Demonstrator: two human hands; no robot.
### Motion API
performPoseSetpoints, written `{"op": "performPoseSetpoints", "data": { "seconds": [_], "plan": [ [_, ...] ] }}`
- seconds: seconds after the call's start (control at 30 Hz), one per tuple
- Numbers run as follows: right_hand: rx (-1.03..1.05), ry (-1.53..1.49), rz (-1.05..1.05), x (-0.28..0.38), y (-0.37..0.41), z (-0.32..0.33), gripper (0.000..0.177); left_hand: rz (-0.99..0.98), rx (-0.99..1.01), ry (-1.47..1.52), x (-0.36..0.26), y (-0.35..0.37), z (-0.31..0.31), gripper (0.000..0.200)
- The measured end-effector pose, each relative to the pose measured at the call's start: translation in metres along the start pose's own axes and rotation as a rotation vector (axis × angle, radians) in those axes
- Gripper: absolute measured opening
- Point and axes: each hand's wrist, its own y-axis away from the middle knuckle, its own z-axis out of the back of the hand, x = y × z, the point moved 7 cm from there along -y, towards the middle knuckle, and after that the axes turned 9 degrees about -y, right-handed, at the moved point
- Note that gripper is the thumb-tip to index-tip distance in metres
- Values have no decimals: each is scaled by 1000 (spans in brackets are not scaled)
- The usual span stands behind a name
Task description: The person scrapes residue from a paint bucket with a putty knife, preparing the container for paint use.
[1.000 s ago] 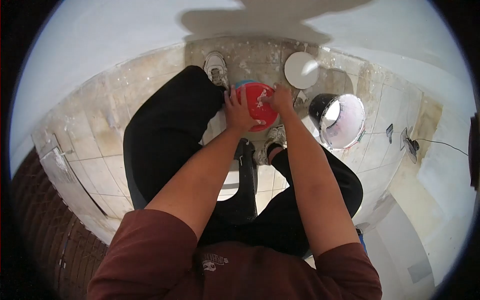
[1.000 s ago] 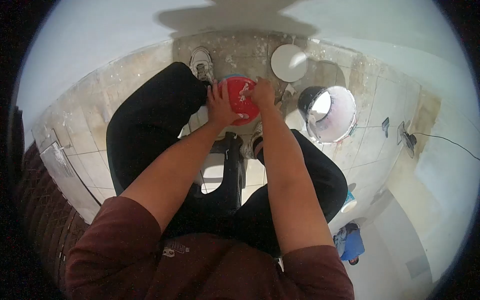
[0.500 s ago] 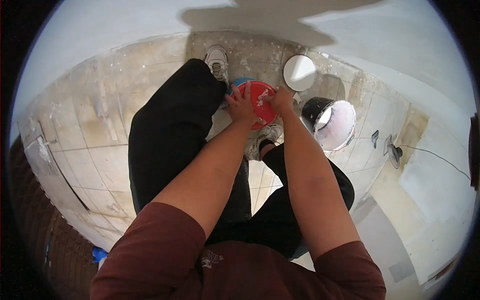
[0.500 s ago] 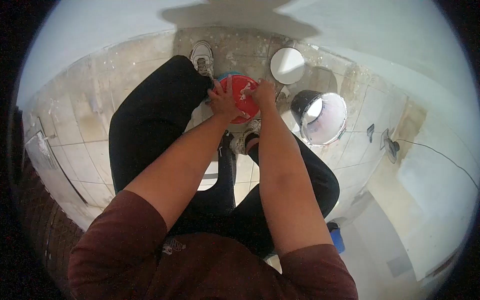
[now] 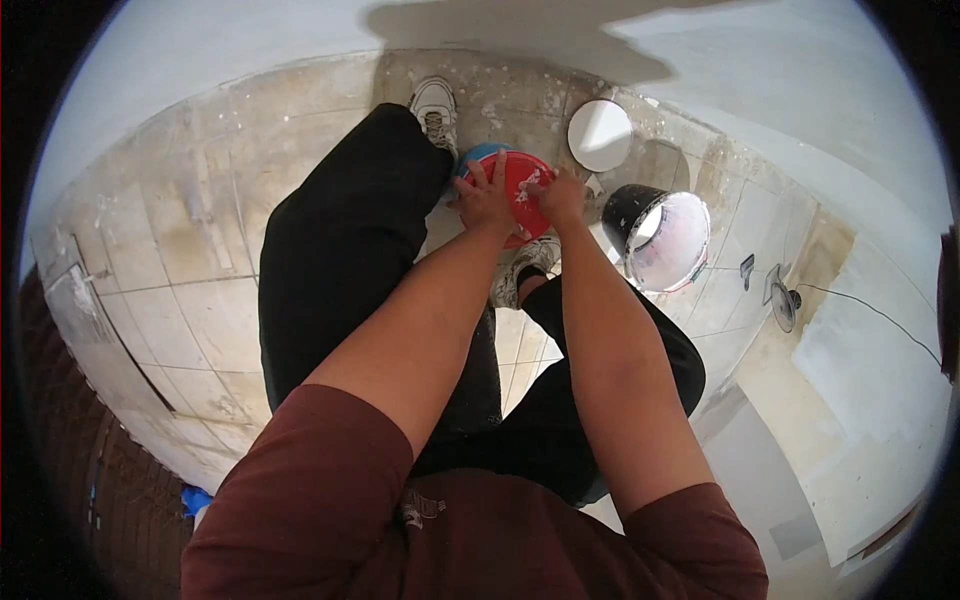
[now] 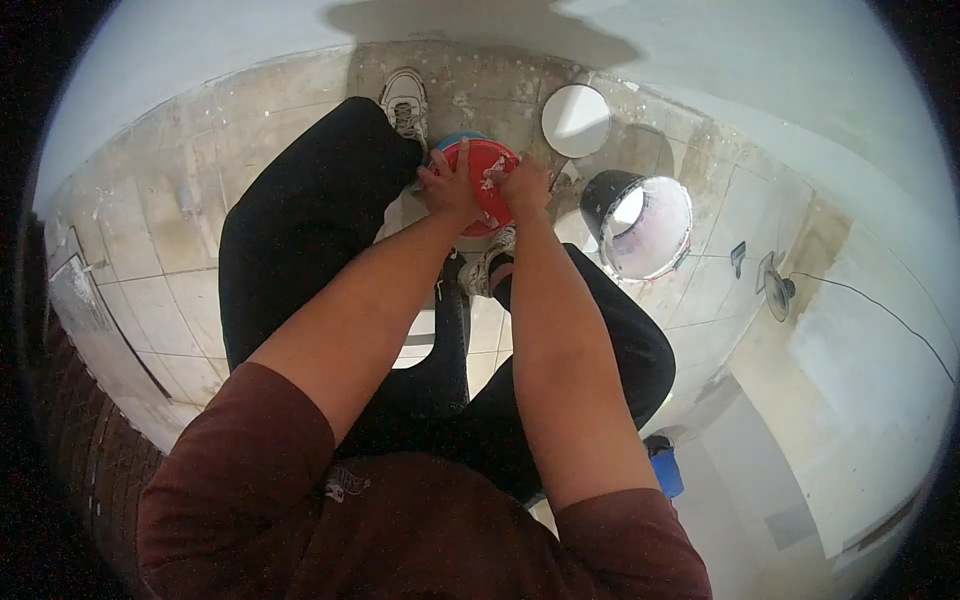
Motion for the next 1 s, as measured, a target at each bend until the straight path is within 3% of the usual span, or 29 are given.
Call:
{"op": "performPoseSetpoints", "data": {
  "seconds": [0.13,0.27,0.37,0.5,0.67,0.87,0.97,1.0],
  "plan": [
    [-27,-23,-20,0,0,4,67,19,3,-5,-3,0,3,147],
    [95,-76,-156,-5,3,-3,68,33,-8,-9,-3,-2,-4,146],
    [74,-86,-225,-1,10,3,69,3,33,-4,-5,-3,-3,155],
    [-88,-90,-41,-3,5,1,66,-12,33,1,-5,2,4,154],
    [72,-97,-99,-6,5,1,82,-11,29,5,-4,5,5,152],
    [-65,-122,-44,-9,2,7,91,-35,7,10,-4,6,4,152],
    [55,-74,-89,-10,0,4,97,4,-8,-24,-6,0,-1,153],
    [4,-44,-83,-10,-2,5,96,-1,-14,-20,-7,-1,2,154]
  ]
}}
